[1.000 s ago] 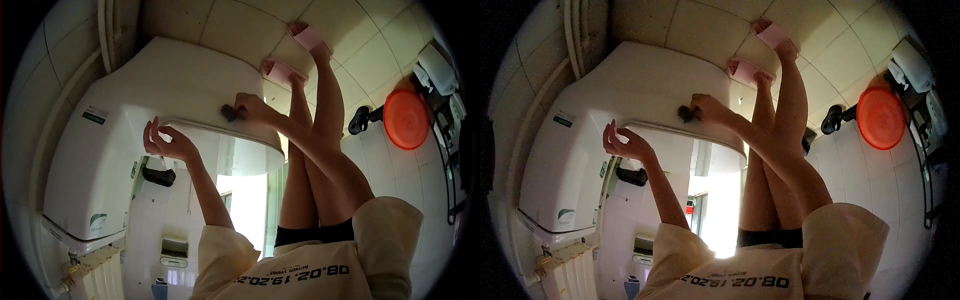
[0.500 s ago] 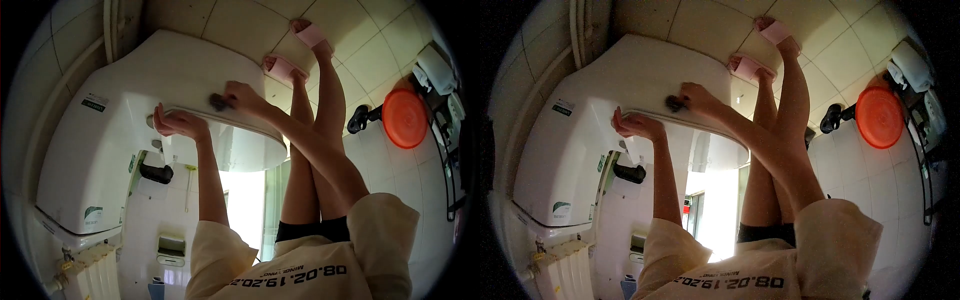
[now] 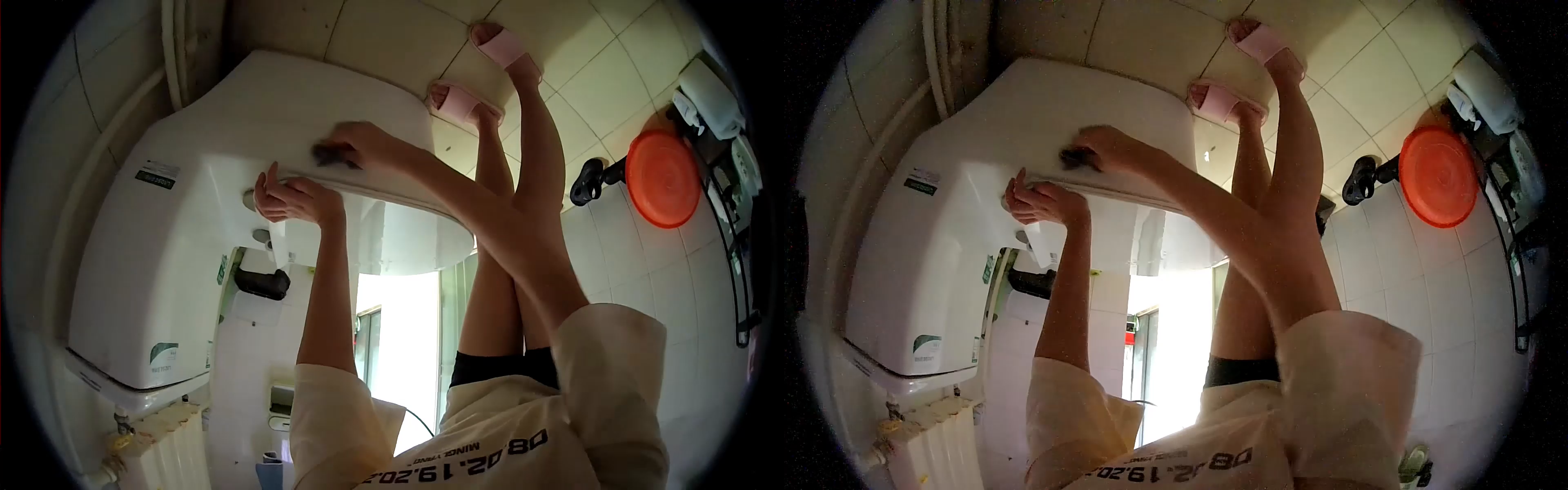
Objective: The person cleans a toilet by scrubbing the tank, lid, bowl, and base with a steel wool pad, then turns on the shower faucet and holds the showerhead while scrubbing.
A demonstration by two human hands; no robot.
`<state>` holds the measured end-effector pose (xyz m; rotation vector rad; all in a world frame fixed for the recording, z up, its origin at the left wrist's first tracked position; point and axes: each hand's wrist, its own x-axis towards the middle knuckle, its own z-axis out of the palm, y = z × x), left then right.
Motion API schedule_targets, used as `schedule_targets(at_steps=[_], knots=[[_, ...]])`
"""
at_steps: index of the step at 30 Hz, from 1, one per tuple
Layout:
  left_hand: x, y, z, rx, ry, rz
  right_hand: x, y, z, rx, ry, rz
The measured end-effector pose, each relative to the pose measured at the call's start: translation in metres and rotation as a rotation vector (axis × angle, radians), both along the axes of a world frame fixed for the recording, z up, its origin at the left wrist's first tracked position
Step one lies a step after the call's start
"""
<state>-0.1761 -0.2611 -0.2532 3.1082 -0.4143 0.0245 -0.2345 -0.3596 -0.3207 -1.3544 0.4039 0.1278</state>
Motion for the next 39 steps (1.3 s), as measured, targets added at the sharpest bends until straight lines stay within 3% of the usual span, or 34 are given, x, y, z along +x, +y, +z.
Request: schedule_targets(at_steps=[4, 10, 14, 16, 20, 26, 29, 32, 36, 39], knots=[[-0.001, 0.0, 0.0, 0.004, 0.012, 0.037, -0.026, -0.004, 0.01, -0.103, -0.004, 0.264], [0.0, 0.004, -0.001, 0.028, 0.015, -0.022, 0.04, 0.005, 0.015, -0.205, 0.014, 0.242], [0.0, 0.008, -0.004, 0.001, 0.0, -0.045, 0.018, 0.003, 0.016, -0.186, -0.054, 0.133], [0.0, 0.01, -0.004, 0.003, -0.029, -0.056, -0.006, 0.014, 0.004, 0.013, -0.015, -0.056], [0.0, 0.015, -0.009, 0.012, 0.022, 0.002, -0.034, 0.015, 0.013, -0.075, 0.025, -0.048], [0.001, 0.011, -0.003, 0.04, 0.003, -0.048, 0.016, 0.02, 0.001, -0.133, 0.111, -0.119], [-0.001, 0.016, -0.008, -0.019, 0.025, -0.016, 0.025, 0.026, -0.011, -0.027, 0.213, -0.237], [0.001, 0.011, -0.006, -0.027, 0.023, -0.006, -0.004, 0.011, 0.017, -0.066, 0.205, -0.028], [0.001, 0.017, -0.008, 0.044, -0.047, -0.107, -0.019, 0.011, 0.018, 0.044, 0.182, -0.112], [0.001, 0.011, -0.007, 0.017, -0.016, -0.023, 0.018, 0.016, -0.001, 0.051, 0.164, -0.204]])
